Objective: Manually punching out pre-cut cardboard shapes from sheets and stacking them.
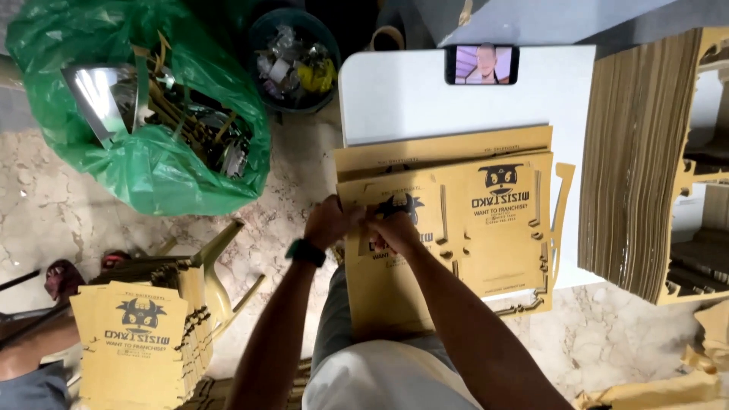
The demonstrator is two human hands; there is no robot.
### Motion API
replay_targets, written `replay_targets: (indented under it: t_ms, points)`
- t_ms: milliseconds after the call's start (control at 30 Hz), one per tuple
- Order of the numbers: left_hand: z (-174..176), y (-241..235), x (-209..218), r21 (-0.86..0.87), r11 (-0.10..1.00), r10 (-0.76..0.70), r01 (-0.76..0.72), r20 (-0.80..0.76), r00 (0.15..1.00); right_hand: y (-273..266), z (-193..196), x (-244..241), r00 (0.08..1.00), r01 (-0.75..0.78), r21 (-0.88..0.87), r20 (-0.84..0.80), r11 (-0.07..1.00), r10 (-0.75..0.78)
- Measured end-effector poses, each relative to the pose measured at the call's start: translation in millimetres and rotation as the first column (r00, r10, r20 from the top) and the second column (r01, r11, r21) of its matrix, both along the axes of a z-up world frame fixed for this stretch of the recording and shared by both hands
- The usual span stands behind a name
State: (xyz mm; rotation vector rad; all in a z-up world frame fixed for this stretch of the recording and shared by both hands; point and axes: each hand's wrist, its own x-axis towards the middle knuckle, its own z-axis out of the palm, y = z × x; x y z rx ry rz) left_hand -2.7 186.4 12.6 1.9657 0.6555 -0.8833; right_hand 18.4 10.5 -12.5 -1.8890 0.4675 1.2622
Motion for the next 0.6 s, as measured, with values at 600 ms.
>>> replay_targets:
  t_ms: [600]
  points:
    - [-76,-52,-34,0.789,0.613,-0.606,-0.03,0.494,0.624,24,49,21,0.992,-0.122,-0.221,-0.003,0.968,0.125]
